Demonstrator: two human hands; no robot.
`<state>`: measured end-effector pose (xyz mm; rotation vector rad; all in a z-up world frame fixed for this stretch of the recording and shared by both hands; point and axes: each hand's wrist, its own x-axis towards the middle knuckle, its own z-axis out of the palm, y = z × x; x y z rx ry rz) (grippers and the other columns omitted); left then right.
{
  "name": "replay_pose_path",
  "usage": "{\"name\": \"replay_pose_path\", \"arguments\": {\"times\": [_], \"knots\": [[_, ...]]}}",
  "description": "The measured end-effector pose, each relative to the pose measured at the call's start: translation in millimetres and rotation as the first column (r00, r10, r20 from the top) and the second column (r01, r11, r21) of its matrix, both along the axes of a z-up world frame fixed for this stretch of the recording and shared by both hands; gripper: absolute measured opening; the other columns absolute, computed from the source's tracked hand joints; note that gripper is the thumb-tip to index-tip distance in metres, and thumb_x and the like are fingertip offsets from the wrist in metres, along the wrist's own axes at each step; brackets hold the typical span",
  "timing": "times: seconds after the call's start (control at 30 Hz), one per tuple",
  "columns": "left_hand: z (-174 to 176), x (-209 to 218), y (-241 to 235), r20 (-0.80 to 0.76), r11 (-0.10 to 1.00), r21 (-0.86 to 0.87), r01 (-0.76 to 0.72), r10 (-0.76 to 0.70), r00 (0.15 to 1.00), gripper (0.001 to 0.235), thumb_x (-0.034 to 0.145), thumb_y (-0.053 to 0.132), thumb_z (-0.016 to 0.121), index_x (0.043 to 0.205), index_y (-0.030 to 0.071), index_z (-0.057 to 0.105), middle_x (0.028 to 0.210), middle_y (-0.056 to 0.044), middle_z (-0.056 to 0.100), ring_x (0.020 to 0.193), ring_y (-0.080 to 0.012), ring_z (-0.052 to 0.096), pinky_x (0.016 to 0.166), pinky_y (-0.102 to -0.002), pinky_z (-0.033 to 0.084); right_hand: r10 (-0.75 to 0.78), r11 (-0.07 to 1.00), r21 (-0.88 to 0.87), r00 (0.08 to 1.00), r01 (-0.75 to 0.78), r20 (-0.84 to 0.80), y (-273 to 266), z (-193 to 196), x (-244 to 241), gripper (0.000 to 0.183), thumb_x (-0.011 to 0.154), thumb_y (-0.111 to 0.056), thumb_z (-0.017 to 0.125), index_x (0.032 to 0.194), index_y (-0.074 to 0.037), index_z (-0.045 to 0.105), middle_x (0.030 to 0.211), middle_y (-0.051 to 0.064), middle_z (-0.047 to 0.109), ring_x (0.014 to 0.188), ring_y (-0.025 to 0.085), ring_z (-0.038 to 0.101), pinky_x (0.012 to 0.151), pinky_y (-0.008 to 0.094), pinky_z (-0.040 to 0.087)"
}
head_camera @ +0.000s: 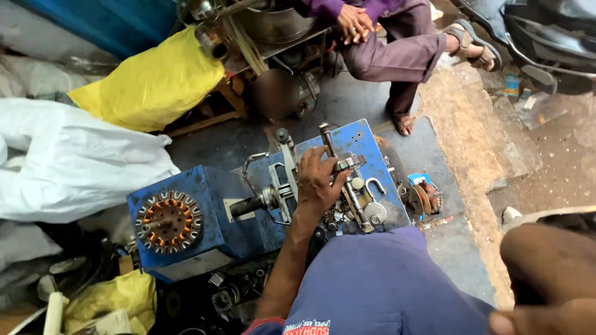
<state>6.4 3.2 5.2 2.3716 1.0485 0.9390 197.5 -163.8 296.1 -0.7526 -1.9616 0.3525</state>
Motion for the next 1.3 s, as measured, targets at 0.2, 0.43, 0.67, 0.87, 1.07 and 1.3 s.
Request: {"name": "replay_pose_path", "arguments": {"times": [0.2, 0.43, 0.67, 0.87, 1.07, 1.3], "knots": [[-3.1, 1.6, 0.6, 0.015, 1.0, 0.021, 0.004, -0.004, 1.0, 0.039, 0.08, 0.029, 0.085, 0.105, 0.002, 0.07, 0.131, -0.022, 0.06, 0.128, -0.0433, 0.053, 0.107, -0.054, 0.044, 0.048, 0.999, -0.003, 0.998, -0.048, -0.039, 12.4, 4.8, 1.0, 0.024, 0.086, -0.014, 0.079, 0.107, -0.009, 0.067, 0.103, 0.01, 0.068, 0.09, 0.027, 0.069, 0.078, 0.041, 0.058], [-0.7, 0.3, -1.1, 0.032, 0.999, 0.043, -0.014, 0.013, 0.999, 0.039, 0.081, 0.029, 0.085, 0.107, 0.004, 0.071, 0.129, -0.021, 0.061, 0.127, -0.0447, 0.054, 0.106, -0.055, 0.044, 0.115, 0.993, 0.006, 0.991, -0.115, -0.063, 33.8, -1.9, -9.3, 0.03, 0.085, -0.012, 0.078, 0.112, -0.009, 0.066, 0.108, 0.011, 0.068, 0.094, 0.028, 0.069, 0.081, 0.041, 0.058], [-3.9, -0.7, -1.7, 0.019, 1.0, 0.022, 0.007, -0.007, 1.0, 0.042, 0.083, 0.028, 0.084, 0.113, 0.003, 0.069, 0.13, -0.021, 0.061, 0.128, -0.0446, 0.054, 0.106, -0.055, 0.045, 0.101, 0.994, -0.032, 0.988, -0.105, -0.114, 29.7, -17.8, -22.9, 0.037, 0.083, -0.011, 0.078, 0.118, -0.008, 0.065, 0.113, 0.013, 0.067, 0.098, 0.028, 0.069, 0.084, 0.04, 0.058], [-4.3, -0.9, -1.4, 0.044, 1.0, 0.024, -0.017, 0.016, 0.999, 0.044, 0.083, 0.028, 0.084, 0.116, 0.003, 0.069, 0.129, -0.02, 0.062, 0.127, -0.0444, 0.055, 0.107, -0.054, 0.045, 0.096, 0.994, -0.042, 0.985, -0.102, -0.142, 33.4, -18.7, -21.0, 0.042, 0.082, -0.01, 0.078, 0.122, -0.008, 0.064, 0.117, 0.014, 0.066, 0.102, 0.028, 0.068, 0.087, 0.04, 0.057], [-3.0, 0.0, 0.8, 0.056, 0.999, 0.041, -0.015, 0.012, 0.998, 0.045, 0.083, 0.029, 0.084, 0.116, 0.003, 0.068, 0.128, -0.02, 0.062, 0.127, -0.0439, 0.055, 0.107, -0.053, 0.046, 0.027, 0.995, -0.088, 0.981, -0.045, -0.193, 32.6, -28.2, -21.2, 0.048, 0.081, -0.008, 0.078, 0.127, -0.007, 0.063, 0.121, 0.015, 0.066, 0.105, 0.029, 0.068, 0.089, 0.039, 0.057], [-1.0, -2.8, 3.0, 0.187, 0.999, -0.046, -0.005, 0.014, 0.982, 0.042, 0.081, 0.025, 0.085, 0.113, 0.004, 0.068, 0.124, -0.017, 0.064, 0.117, -0.0382, 0.06, 0.101, -0.05, 0.048, -0.274, 0.902, -0.393, 0.941, 0.18, -0.197, 50.2, -125.5, -16.6, 0.054, 0.08, -0.007, 0.077, 0.132, -0.006, 0.062, 0.126, 0.017, 0.065, 0.109, 0.029, 0.068, 0.093, 0.038, 0.057]]}}
